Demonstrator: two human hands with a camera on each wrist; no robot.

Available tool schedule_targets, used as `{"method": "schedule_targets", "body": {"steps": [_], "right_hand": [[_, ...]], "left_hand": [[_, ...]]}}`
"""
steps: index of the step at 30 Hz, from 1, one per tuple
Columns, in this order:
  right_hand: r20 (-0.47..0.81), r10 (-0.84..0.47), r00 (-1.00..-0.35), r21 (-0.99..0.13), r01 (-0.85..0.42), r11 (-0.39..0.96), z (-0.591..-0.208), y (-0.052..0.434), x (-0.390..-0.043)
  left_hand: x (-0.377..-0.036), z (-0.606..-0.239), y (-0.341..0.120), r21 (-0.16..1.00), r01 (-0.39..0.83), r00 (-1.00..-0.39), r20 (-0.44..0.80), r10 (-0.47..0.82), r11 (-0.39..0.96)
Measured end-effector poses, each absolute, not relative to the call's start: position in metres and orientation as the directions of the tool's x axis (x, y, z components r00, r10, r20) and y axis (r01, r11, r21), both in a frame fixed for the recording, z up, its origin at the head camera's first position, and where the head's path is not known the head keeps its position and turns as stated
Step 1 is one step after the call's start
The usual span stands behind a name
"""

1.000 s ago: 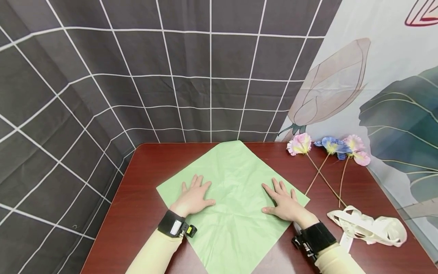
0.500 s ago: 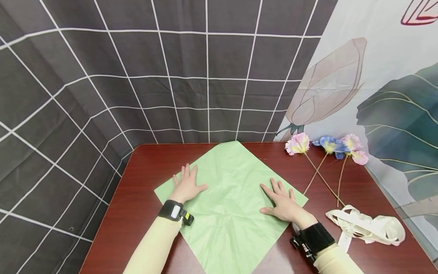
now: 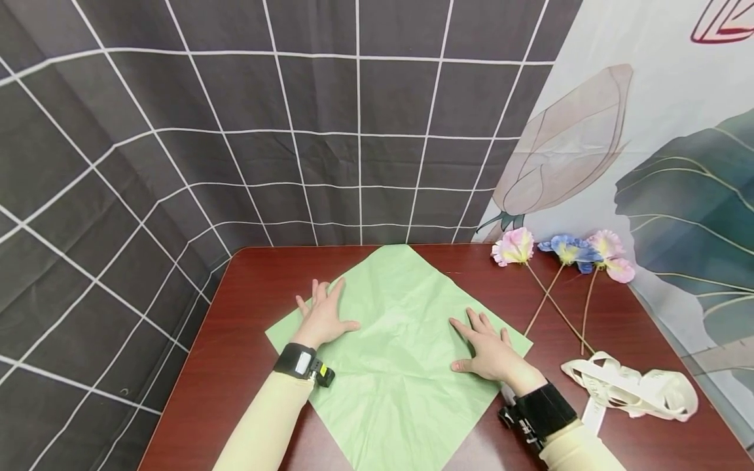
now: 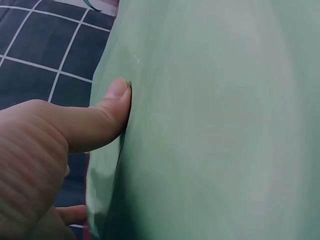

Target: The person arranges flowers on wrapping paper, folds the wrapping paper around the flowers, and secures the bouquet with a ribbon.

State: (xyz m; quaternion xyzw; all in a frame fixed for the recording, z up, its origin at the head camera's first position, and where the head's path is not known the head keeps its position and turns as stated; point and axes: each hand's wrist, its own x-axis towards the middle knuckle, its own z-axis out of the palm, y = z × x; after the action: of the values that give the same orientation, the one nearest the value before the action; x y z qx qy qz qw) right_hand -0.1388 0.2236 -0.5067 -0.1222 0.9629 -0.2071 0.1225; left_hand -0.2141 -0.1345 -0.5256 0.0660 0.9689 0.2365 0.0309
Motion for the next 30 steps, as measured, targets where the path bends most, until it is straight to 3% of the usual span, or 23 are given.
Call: {"method": "schedule_targets", "body": {"steps": [21, 30], "right_hand": [[-0.167, -0.285, -0.944, -0.422, -0.192, 0.886, -0.512, 0.225, -0.139], [-0.205, -0.276, -0.939, -0.371, -0.186, 0.91, -0.5, 0.222, -0.134]], "left_hand": [[-0.211, -0.528, -0.132, 0.468, 0.224, -0.972, 0.167, 0.164, 0.855], [-0.209, -0.529, -0.136, 0.478, 0.197, -0.971, -0.027, 0.239, 0.856]]}}
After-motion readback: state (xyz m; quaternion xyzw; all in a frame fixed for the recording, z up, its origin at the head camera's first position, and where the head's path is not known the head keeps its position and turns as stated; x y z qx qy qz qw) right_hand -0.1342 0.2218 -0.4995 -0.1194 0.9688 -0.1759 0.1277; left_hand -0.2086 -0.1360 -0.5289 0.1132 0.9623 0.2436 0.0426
